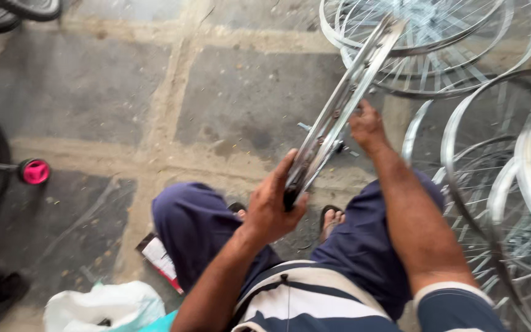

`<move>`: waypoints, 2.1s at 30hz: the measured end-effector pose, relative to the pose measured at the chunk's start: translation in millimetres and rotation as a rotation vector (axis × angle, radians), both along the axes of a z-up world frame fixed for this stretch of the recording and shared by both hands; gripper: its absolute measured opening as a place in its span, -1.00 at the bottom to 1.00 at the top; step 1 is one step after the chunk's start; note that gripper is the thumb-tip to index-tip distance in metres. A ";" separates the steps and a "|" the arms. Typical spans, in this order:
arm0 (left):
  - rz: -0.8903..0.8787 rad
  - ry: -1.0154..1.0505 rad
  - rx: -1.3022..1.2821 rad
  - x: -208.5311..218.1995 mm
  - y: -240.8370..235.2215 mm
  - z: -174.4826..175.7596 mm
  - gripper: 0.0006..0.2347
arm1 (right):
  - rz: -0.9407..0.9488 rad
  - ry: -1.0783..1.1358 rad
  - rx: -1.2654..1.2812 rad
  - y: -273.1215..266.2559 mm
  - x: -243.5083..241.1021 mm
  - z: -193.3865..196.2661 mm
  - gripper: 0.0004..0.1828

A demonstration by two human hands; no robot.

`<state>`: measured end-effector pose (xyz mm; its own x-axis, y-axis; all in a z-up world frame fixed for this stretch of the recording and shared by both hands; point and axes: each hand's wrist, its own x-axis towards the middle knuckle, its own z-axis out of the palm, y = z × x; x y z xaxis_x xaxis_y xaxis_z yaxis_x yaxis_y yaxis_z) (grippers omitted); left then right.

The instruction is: The person sits on the floor and works on a bicycle wheel, using a small tool to adjust the spokes and rim. They rotate the wheel and continue tightening or adjusting components by hand.

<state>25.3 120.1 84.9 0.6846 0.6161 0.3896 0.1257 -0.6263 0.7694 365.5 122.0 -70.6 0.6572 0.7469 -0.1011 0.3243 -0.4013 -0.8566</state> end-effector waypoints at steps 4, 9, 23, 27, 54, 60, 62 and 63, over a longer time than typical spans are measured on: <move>-0.023 -0.005 -0.068 4.9 -6.0 -6.2 -0.22 | 0.074 0.002 -0.041 0.9 -12.6 12.2 -0.68; -0.073 -0.058 -0.071 7.6 -5.6 -12.9 -0.22 | 0.089 -0.220 -0.112 -5.6 -5.7 5.6 -0.69; -0.151 -0.183 -0.413 -1.1 -10.6 -5.5 -0.25 | 0.197 -0.108 -0.176 -0.3 -14.6 8.2 -0.62; -0.016 -0.087 -0.467 -13.0 -1.0 6.7 -0.34 | 0.262 -0.263 -0.237 -7.5 -25.2 5.9 -0.60; -0.113 -0.134 -0.690 -7.3 212.0 -51.3 -0.77 | 0.281 0.953 0.387 14.7 -96.2 61.5 -0.64; -0.135 -0.133 -0.748 2.1 213.7 -62.0 -0.62 | 0.147 1.157 0.337 7.0 -189.9 65.0 -0.75; -0.105 -0.112 -0.715 3.7 211.1 -60.7 -0.60 | 0.166 1.243 0.305 4.4 -202.6 65.3 -0.74; -0.088 -0.136 -0.700 3.6 208.2 -61.0 -0.58 | 0.249 1.286 0.339 1.6 -207.0 65.0 -0.74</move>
